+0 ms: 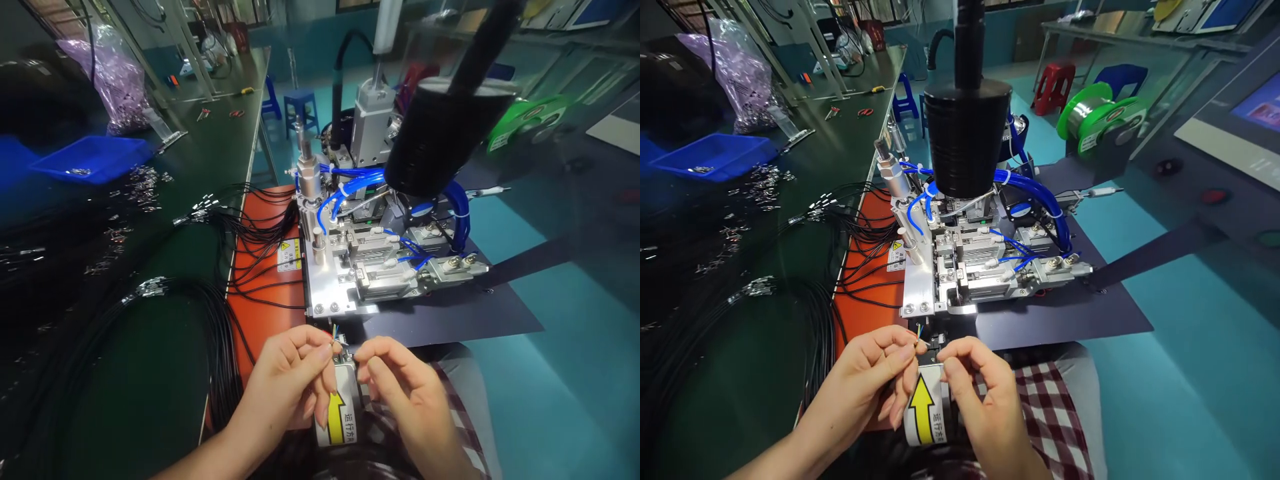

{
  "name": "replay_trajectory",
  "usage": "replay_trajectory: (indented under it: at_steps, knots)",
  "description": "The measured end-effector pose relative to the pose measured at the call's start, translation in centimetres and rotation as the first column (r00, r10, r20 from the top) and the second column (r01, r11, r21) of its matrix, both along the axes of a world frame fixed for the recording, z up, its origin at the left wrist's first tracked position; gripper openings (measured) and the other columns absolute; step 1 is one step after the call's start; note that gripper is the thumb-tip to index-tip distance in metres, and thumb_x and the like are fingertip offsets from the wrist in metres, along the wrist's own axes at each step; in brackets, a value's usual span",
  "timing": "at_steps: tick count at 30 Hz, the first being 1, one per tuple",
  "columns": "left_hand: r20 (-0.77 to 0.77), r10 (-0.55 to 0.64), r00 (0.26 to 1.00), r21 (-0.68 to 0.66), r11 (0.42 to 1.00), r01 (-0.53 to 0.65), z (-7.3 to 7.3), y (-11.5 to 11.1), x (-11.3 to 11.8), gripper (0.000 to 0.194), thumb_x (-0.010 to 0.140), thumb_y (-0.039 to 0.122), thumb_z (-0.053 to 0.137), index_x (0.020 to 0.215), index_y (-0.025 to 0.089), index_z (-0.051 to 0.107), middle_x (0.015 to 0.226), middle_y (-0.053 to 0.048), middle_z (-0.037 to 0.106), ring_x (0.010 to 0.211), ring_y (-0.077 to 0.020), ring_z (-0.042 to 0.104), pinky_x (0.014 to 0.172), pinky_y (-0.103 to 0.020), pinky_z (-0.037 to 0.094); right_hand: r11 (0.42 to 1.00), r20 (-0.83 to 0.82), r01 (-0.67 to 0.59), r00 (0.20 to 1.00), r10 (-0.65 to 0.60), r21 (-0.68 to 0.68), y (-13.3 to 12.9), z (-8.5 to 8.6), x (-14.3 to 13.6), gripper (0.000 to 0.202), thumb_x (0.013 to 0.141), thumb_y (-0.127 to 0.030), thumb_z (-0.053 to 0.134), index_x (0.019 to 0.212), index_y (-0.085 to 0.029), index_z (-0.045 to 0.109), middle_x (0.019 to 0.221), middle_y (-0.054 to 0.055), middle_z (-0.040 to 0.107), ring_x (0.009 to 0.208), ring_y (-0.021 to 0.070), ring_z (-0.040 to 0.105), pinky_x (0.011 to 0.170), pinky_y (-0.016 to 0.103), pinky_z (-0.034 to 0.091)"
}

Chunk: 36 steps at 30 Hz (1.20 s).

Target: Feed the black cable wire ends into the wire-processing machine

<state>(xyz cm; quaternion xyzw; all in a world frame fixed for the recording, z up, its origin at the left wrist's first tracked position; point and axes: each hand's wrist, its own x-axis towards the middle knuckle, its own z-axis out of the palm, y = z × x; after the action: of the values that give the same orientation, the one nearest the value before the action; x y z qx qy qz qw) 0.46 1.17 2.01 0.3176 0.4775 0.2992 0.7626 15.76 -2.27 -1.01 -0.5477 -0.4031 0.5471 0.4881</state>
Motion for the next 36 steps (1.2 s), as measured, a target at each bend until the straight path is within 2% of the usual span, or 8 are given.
replay_trajectory:
  at_steps: [3, 10, 14, 19, 22, 25, 29, 36]
  knots:
    - [0.036, 0.006, 0.999, 0.012, 1.000, -0.006, 0.2, 0.3, -0.2, 0.021, 0.084, 0.032, 0.058, 0.083, 0.011, 0.058, 0.057, -0.002, 0.061, 0.034, -0.0060, 0.051, 0.031, -0.012, 0.025, 1.000, 0.022, 0.000, 1.000, 0.000, -0.019, 0.0, -0.3, 0.1, 0.019, 0.081, -0.038, 0.063, 0.072, -0.021, 0.064, 0.059, -0.001, 0.055, 0.050, 0.0139, 0.045, 0.048, 0.024, 0.038]
    - [-0.007, -0.003, 1.000, 0.015, 1.000, 0.004, 0.2, 0.3, -0.2, 0.020, 0.084, 0.031, 0.058, 0.083, 0.011, 0.058, 0.059, -0.002, 0.062, 0.036, -0.0056, 0.053, 0.032, -0.011, 0.029, 0.997, 0.005, 0.002, 1.000, -0.002, -0.072, 0.1, -0.5, -0.1, 0.022, 0.080, -0.041, 0.063, 0.072, -0.020, 0.064, 0.058, -0.001, 0.054, 0.049, 0.0131, 0.043, 0.047, 0.023, 0.037]
    - [-0.051, 0.003, 0.999, 0.056, 0.998, -0.001, 0.1, 0.2, 0.1, 0.019, 0.081, 0.030, 0.063, 0.080, 0.012, 0.056, 0.057, 0.001, 0.061, 0.036, -0.0043, 0.051, 0.034, -0.011, 0.031, 0.998, 0.000, -0.010, 1.000, 0.010, -0.066, 0.2, -0.3, 0.1, 0.022, 0.081, -0.040, 0.062, 0.072, -0.021, 0.063, 0.057, -0.001, 0.053, 0.050, 0.0134, 0.043, 0.048, 0.024, 0.037]
    - [-0.115, -0.013, 0.993, 0.050, 0.999, 0.018, 0.6, -0.3, 0.5, 0.021, 0.077, 0.029, 0.066, 0.075, 0.015, 0.051, 0.050, 0.005, 0.056, 0.035, -0.0029, 0.044, 0.034, -0.011, 0.029, 0.996, -0.089, -0.041, 0.995, 0.034, -0.074, -0.1, 0.1, 0.3, 0.022, 0.079, -0.043, 0.063, 0.075, -0.021, 0.066, 0.060, 0.000, 0.056, 0.052, 0.0151, 0.047, 0.049, 0.025, 0.039]
    - [-0.145, -0.004, 0.989, 0.096, 0.995, 0.018, 0.8, -0.7, 0.8, 0.022, 0.076, 0.029, 0.068, 0.073, 0.015, 0.051, 0.055, 0.004, 0.056, 0.037, -0.0025, 0.042, 0.035, -0.012, 0.029, 0.994, -0.120, -0.041, 0.992, 0.028, -0.106, -0.3, 0.3, 0.0, 0.020, 0.075, -0.040, 0.068, 0.072, -0.021, 0.064, 0.061, 0.000, 0.056, 0.053, 0.0145, 0.046, 0.048, 0.024, 0.037]
    - [-0.133, 0.012, 0.991, 0.124, 0.992, 0.005, 0.5, -0.9, 0.9, 0.021, 0.075, 0.029, 0.069, 0.074, 0.015, 0.054, 0.057, 0.005, 0.052, 0.044, -0.0036, 0.042, 0.039, -0.013, 0.029, 0.992, -0.127, -0.065, 0.991, 0.051, -0.104, -0.2, 0.1, -0.3, 0.020, 0.077, -0.037, 0.068, 0.069, -0.020, 0.063, 0.062, -0.001, 0.055, 0.053, 0.0130, 0.043, 0.048, 0.023, 0.036]
    - [-0.085, -0.019, 0.996, 0.025, 0.999, 0.021, 0.0, -0.9, 0.6, 0.017, 0.080, 0.032, 0.064, 0.088, 0.016, 0.062, 0.051, 0.007, 0.041, 0.045, -0.0040, 0.031, 0.041, -0.013, 0.024, 0.995, -0.098, -0.091, 0.992, 0.086, -0.050, -0.3, -0.5, -0.3, 0.017, 0.081, -0.034, 0.064, 0.071, -0.020, 0.062, 0.065, -0.001, 0.056, 0.056, 0.0130, 0.046, 0.051, 0.022, 0.038]
    - [-0.113, -0.027, 0.993, -0.029, 0.999, 0.023, -0.4, -0.8, 0.5, 0.015, 0.078, 0.030, 0.064, 0.079, 0.016, 0.060, 0.042, 0.009, 0.039, 0.039, -0.0035, 0.024, 0.038, -0.015, 0.016, 0.991, 0.059, -0.126, 0.991, 0.123, 0.047, -0.3, -0.7, -0.4, 0.016, 0.085, -0.029, 0.059, 0.072, -0.020, 0.059, 0.067, -0.001, 0.056, 0.060, 0.0145, 0.049, 0.056, 0.023, 0.041]
